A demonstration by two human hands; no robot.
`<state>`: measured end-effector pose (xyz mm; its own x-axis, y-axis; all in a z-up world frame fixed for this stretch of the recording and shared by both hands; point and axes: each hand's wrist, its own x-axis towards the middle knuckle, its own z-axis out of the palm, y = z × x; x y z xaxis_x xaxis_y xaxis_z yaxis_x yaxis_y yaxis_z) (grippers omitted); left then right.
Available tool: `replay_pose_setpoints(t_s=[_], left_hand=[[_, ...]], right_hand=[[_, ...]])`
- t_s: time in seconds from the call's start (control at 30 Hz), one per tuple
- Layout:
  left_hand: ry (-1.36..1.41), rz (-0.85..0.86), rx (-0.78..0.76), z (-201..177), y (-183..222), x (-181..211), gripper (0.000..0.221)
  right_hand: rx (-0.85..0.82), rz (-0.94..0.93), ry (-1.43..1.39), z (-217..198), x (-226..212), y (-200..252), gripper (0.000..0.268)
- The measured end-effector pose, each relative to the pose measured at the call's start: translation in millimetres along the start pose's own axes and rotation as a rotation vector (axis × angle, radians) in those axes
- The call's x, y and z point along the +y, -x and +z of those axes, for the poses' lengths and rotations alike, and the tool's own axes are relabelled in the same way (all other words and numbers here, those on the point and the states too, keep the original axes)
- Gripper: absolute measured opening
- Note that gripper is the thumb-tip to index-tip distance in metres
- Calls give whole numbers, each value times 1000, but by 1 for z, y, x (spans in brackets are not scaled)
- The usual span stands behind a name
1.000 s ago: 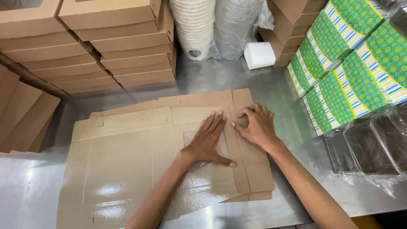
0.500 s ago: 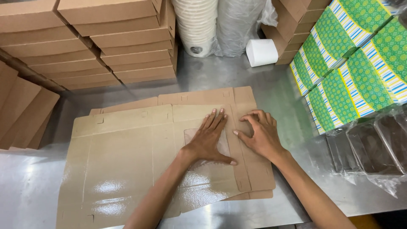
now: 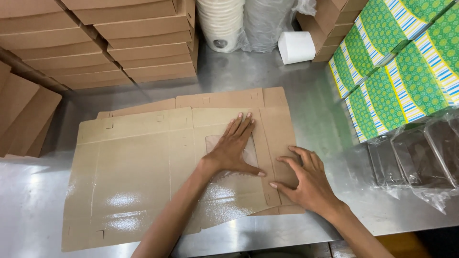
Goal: Assembling and folding cardboard box lids with clear windows on a stainless steel prep table.
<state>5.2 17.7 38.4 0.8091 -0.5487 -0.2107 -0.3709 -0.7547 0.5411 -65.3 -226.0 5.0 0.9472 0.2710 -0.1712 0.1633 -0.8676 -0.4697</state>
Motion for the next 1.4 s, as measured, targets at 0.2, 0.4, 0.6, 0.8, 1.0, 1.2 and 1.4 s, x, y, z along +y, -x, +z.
replay_pose_setpoints(t_s=[0.2,0.4,0.6,0.8,1.0,1.2,1.4], left_hand=[[10,14,19,3,0,-2,142],[43,18,40,4,2,-1,142],[117,28,97,12,5,-6,147],[-67,-85,191,15,16,5,141],[298,182,482,72,83,30,68],[1255,162,454,105,134,45,30],[2065,-268,147,167,140,54,48]], right_hand=[[-34,10,25,-5,-3,-5,67],[-36,-25,30,-13,-11,-50,64],[54,-33,-6,-14,-9,-105,54],[217,-173,-35,6,10,-147,53],[191,-590,-39,-6,-2,-112,58],[-32,-631,79,-25,-18,-91,37],[179,-754,13,-45,-12,-93,15]])
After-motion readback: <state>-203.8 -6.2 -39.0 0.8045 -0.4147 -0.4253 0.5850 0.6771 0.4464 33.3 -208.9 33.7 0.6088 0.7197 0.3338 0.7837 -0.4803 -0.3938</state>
